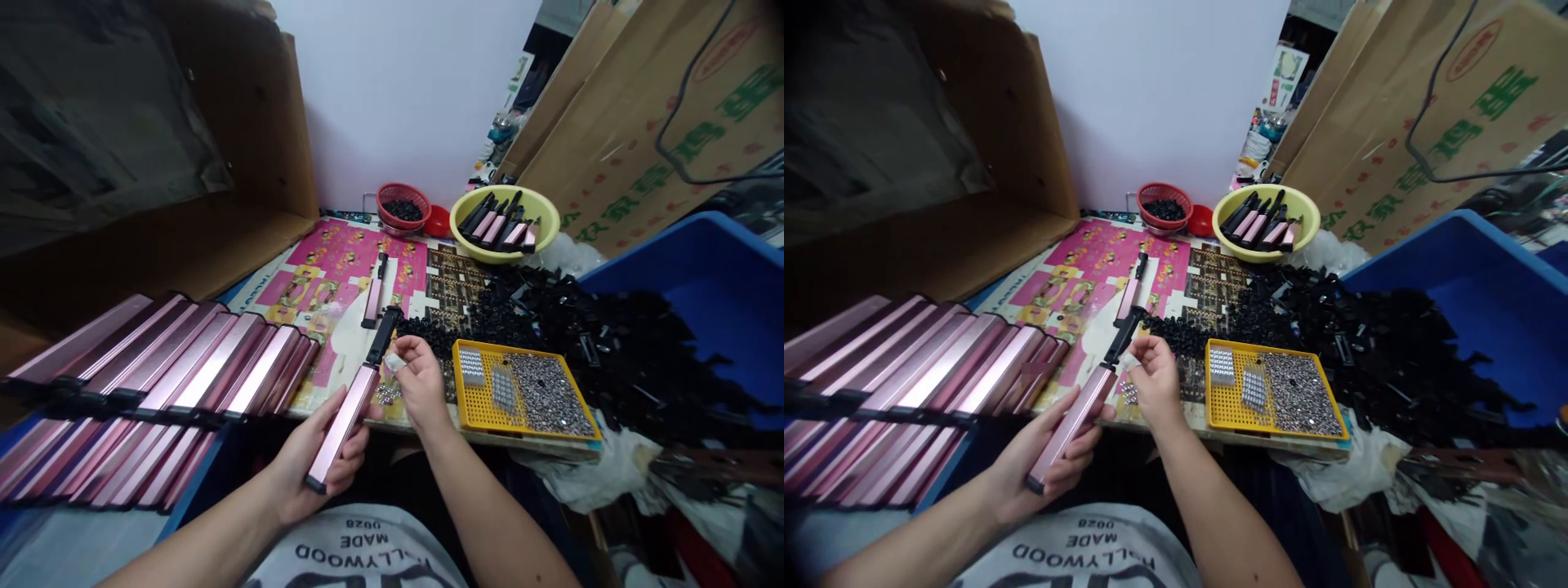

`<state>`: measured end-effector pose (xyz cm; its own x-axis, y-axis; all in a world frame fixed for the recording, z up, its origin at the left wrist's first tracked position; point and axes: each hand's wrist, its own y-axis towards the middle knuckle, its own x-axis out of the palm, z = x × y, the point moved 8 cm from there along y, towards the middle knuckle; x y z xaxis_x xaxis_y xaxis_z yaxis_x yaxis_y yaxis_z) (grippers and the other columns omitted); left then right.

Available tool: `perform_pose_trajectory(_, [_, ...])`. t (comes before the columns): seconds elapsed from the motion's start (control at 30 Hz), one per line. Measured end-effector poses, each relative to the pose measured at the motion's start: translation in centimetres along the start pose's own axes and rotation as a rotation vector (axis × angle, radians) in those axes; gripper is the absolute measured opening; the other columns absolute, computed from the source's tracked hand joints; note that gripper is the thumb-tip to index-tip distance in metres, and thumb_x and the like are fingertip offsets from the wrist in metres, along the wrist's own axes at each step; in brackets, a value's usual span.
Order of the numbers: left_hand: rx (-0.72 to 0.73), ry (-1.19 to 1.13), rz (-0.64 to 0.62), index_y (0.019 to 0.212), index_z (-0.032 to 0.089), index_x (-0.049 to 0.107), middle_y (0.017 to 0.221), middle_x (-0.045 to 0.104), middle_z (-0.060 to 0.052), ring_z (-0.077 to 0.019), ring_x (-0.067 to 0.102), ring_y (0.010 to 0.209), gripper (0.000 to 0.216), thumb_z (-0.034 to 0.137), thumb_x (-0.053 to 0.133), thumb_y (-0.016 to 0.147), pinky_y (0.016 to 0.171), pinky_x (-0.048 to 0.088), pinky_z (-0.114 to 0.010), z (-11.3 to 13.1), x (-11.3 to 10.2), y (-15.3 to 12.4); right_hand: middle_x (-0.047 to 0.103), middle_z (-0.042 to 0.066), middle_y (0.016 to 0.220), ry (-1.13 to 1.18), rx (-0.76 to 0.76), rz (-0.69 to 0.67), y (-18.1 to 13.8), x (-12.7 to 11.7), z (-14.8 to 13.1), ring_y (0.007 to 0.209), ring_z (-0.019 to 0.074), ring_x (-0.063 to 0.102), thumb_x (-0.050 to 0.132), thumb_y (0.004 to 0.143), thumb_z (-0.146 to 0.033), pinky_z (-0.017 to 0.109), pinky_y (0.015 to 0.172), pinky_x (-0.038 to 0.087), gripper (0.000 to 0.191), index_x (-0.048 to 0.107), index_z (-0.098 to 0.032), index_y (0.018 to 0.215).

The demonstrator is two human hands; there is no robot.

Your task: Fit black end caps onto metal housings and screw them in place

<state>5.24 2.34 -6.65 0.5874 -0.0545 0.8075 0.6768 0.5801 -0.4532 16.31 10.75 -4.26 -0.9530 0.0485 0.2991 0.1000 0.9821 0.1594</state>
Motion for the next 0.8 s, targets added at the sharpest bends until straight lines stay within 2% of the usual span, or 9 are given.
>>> perform_pose_trajectory(0.07, [-0.014, -0.032, -0.049, 0.097, 0.015, 0.06, 0.052, 0.04, 0.004, -0.0035, 0.031, 0.032, 0.047, 0.053, 0.035, 0.087, 0.029, 0.027, -0.015, -0.4, 0.7, 0.1, 0.056, -0.001, 0.08, 0.094, -0.019, 0.063, -0.3, 0.6, -0.7, 0.071, 0.0093, 0.055, 0.061, 0.074, -0.022, 0.023, 0.067, 0.046, 0.02, 0.05, -0.02, 0.09])
perform_pose_trajectory(0.17, [0.001, -0.024, -0.079, 0.097, 0.015, 0.06, 0.053, 0.043, 0.003, -0.0043, 0.033, 0.032, 0.047, 0.051, 0.031, 0.089, 0.029, 0.029, -0.015, -0.5, 1.1, 0.1, 0.056, -0.001, 0.081, 0.082, -0.074, 0.114, -0.9, 0.8, -1.5, 0.075, 0.0088, 0.055, 0.063, 0.074, -0.019, 0.022, 0.072, 0.045, 0.019, 0.052, -0.019, 0.089])
perform_pose_trajectory(0.27, [-0.006, 0.03, -0.085, 0.096, 0.014, 0.06, 0.052, 0.044, 0.002, -0.0054, 0.036, 0.031, 0.049, 0.052, 0.028, 0.089, 0.028, 0.031, -0.016, -0.6, 1.1, 0.0, 0.056, -0.002, 0.082, 0.125, -0.074, 0.113, -1.2, 0.5, -1.3, 0.077, 0.0087, 0.055, 0.065, 0.073, -0.018, 0.021, 0.074, 0.045, 0.023, 0.052, -0.021, 0.092])
perform_pose_trajectory(0.4, [-0.1, 0.116, -0.086, 0.096, 0.014, 0.059, 0.049, 0.044, 0.003, -0.0058, 0.035, 0.029, 0.054, 0.057, 0.027, 0.087, 0.027, 0.03, -0.016, -1.2, 1.1, 0.0, 0.061, 0.002, 0.098, 0.333, 0.144, -0.118, -1.7, 1.7, 0.3, 0.088, 0.0145, 0.059, 0.063, 0.075, -0.026, 0.029, 0.078, 0.048, 0.039, 0.048, -0.025, 0.111])
perform_pose_trajectory(0.53, [-0.155, 0.317, 0.039, 0.084, 0.015, 0.057, 0.047, 0.041, 0.003, -0.0069, 0.033, 0.03, 0.057, 0.064, 0.028, 0.083, 0.029, 0.029, -0.018, -1.2, 0.0, -0.1, 0.064, 0.004, 0.098, 0.437, 0.303, -0.278, -2.7, 2.2, 0.9, 0.091, 0.0182, 0.061, 0.058, 0.079, -0.032, 0.034, 0.08, 0.049, 0.04, 0.048, -0.025, 0.117])
perform_pose_trajectory(0.63, [0.072, 0.781, 0.224, 0.082, 0.016, 0.055, 0.057, 0.049, 0.001, -0.0101, 0.043, 0.041, 0.049, 0.063, 0.04, 0.08, 0.037, 0.033, -0.021, 2.0, -0.8, -0.9, 0.064, 0.004, 0.099, 0.383, 0.322, -0.253, -2.5, 0.9, 1.1, 0.09, 0.0184, 0.061, 0.068, 0.07, -0.032, 0.03, 0.074, 0.051, 0.051, 0.049, -0.024, 0.116])
perform_pose_trajectory(0.7, [0.314, 1.17, 0.334, 0.086, 0.017, 0.056, 0.067, 0.054, -0.001, -0.0127, 0.049, 0.055, 0.039, 0.054, 0.056, 0.074, 0.049, 0.038, -0.023, 4.8, -0.1, -2.1, 0.066, 0.004, 0.09, 0.281, 0.283, -0.11, -1.9, -1.0, 1.0, 0.076, 0.0165, 0.063, 0.071, 0.067, -0.035, 0.025, 0.059, 0.05, 0.046, 0.053, -0.021, 0.108])
perform_pose_trajectory(0.73, [0.382, 1.294, 0.341, 0.09, 0.018, 0.056, 0.072, 0.056, -0.002, -0.0137, 0.05, 0.062, 0.036, 0.05, 0.061, 0.072, 0.056, 0.04, -0.023, 5.5, 0.4, -2.7, 0.066, 0.002, 0.082, 0.23, 0.265, -0.023, -1.6, -2.1, 0.9, 0.067, 0.0149, 0.062, 0.07, 0.068, -0.036, 0.023, 0.052, 0.048, 0.041, 0.055, -0.02, 0.102])
perform_pose_trajectory(0.8, [0.321, 1.299, 0.236, 0.1, 0.019, 0.057, 0.082, 0.059, -0.003, -0.0154, 0.053, 0.072, 0.036, 0.046, 0.06, 0.075, 0.066, 0.042, -0.026, 5.1, 0.7, -3.0, 0.064, 0.0, 0.07, 0.17, 0.271, 0.053, -1.0, -3.6, 0.3, 0.057, 0.0134, 0.06, 0.068, 0.071, -0.037, 0.023, 0.049, 0.047, 0.032, 0.055, -0.02, 0.095])
